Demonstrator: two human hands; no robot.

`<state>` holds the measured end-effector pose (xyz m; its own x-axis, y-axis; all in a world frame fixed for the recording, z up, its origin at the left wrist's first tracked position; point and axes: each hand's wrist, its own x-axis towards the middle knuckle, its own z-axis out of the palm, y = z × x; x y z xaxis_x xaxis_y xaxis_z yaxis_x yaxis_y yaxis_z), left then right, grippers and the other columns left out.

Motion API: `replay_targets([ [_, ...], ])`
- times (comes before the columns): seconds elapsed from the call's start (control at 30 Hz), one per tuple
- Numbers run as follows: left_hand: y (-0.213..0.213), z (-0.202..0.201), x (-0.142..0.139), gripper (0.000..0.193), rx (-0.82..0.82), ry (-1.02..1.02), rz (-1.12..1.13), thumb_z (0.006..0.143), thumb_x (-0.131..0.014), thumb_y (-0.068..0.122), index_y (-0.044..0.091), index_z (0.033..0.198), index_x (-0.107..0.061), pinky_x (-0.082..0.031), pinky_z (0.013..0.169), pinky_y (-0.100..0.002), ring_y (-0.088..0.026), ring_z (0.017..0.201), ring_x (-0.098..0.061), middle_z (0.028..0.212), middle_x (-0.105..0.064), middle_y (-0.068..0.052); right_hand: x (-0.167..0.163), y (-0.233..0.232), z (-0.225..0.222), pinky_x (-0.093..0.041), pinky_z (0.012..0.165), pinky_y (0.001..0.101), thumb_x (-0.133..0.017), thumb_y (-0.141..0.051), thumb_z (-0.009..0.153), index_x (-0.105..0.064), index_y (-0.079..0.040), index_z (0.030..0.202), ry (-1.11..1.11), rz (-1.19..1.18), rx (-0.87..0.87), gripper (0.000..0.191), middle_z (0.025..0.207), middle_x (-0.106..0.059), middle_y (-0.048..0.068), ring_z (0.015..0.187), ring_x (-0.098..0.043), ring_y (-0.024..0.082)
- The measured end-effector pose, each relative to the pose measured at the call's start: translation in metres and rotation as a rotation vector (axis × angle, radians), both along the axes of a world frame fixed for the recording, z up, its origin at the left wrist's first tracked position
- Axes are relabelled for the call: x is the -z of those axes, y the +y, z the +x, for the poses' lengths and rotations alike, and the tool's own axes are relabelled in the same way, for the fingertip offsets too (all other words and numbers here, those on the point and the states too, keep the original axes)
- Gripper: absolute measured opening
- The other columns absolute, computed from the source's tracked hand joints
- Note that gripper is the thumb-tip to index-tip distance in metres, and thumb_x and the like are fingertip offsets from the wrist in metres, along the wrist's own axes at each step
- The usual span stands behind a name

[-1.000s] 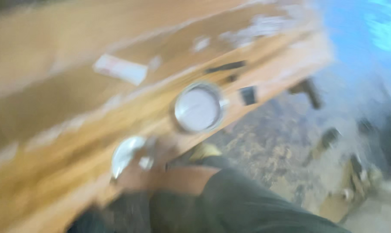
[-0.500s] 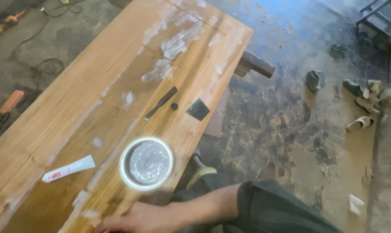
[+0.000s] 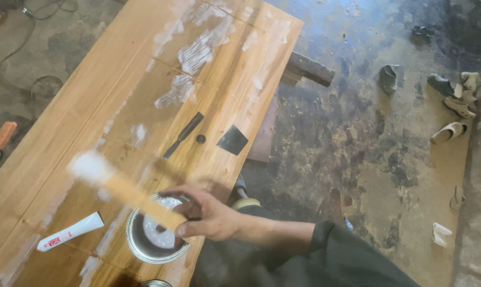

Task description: The person sands a large wooden panel with sanding blocks, rubbing the surface and seams. They then open a can of white wood filler, scoop filler with a wooden spatula onto a spreader, mix in a small amount from a tube, and spread the filler over the sanded areas of the panel.

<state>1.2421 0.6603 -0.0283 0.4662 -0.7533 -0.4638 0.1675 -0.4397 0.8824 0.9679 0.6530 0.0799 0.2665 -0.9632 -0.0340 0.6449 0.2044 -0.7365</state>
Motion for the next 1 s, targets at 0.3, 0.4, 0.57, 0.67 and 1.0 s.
replay_targets([
  [0.3,0.064,0.027,-0.023,0.052,-0.041,0.152,-0.253,0.089,-0.077,0.006,0.0,0.137,-0.058,-0.05,0.101,-0.036,-0.023,0.116,-0.062,0.131,-0.064,-0.013,0.026,-0.026,-0.085,-0.059,0.085,0.0385,-0.061,0.006,0.094,-0.061,-0.001,0.123,0.524,0.138,0.177,0.03,0.109,-0.072,0.011,0.099,-0.071,0.024],
  [0.4,0.072,0.023,-0.021,0.046,-0.068,-0.251,0.001,0.09,-0.081,0.008,-0.003,0.131,-0.063,-0.05,0.098,-0.038,-0.024,0.114,-0.058,0.126,-0.06,-0.016,0.003,-0.038,-0.111,-0.057,0.082,0.0317,-0.06,0.0,0.097,-0.065,-0.005,0.116,0.465,0.199,0.082,0.02,0.102,-0.069,0.005,0.092,-0.067,0.016],
  [0.57,0.055,0.017,-0.059,0.039,0.141,-0.144,-0.194,0.091,-0.07,0.0,-0.004,0.13,-0.065,-0.054,0.099,-0.033,-0.021,0.111,-0.066,0.119,-0.072,-0.012,-0.069,-0.051,-0.102,-0.051,0.058,0.0379,-0.068,-0.024,0.103,-0.07,-0.014,0.118,1.726,-0.638,-0.217,0.018,0.081,-0.069,0.008,0.066,-0.067,0.027],
  [0.67,0.045,0.009,-0.093,0.042,0.216,-0.17,-0.283,0.087,-0.065,-0.007,-0.004,0.128,-0.059,-0.051,0.1,-0.031,-0.019,0.114,-0.064,0.118,-0.069,-0.009,-0.102,-0.063,-0.079,-0.048,0.05,0.0395,-0.068,-0.032,0.099,-0.073,-0.021,0.123,1.963,-0.837,-0.355,0.027,0.078,-0.07,0.005,0.057,-0.065,0.026],
  [1.0,0.044,0.004,-0.095,0.034,0.057,-0.145,-0.338,0.089,-0.07,-0.011,-0.002,0.121,-0.069,-0.06,0.088,-0.031,-0.018,0.1,-0.071,0.113,-0.075,-0.011,-0.074,-0.1,-0.021,-0.052,0.046,0.0372,-0.057,-0.025,0.098,-0.076,-0.018,0.097,2.263,-1.253,-0.644,0.02,0.071,-0.071,0.006,0.059,-0.071,0.025],
])
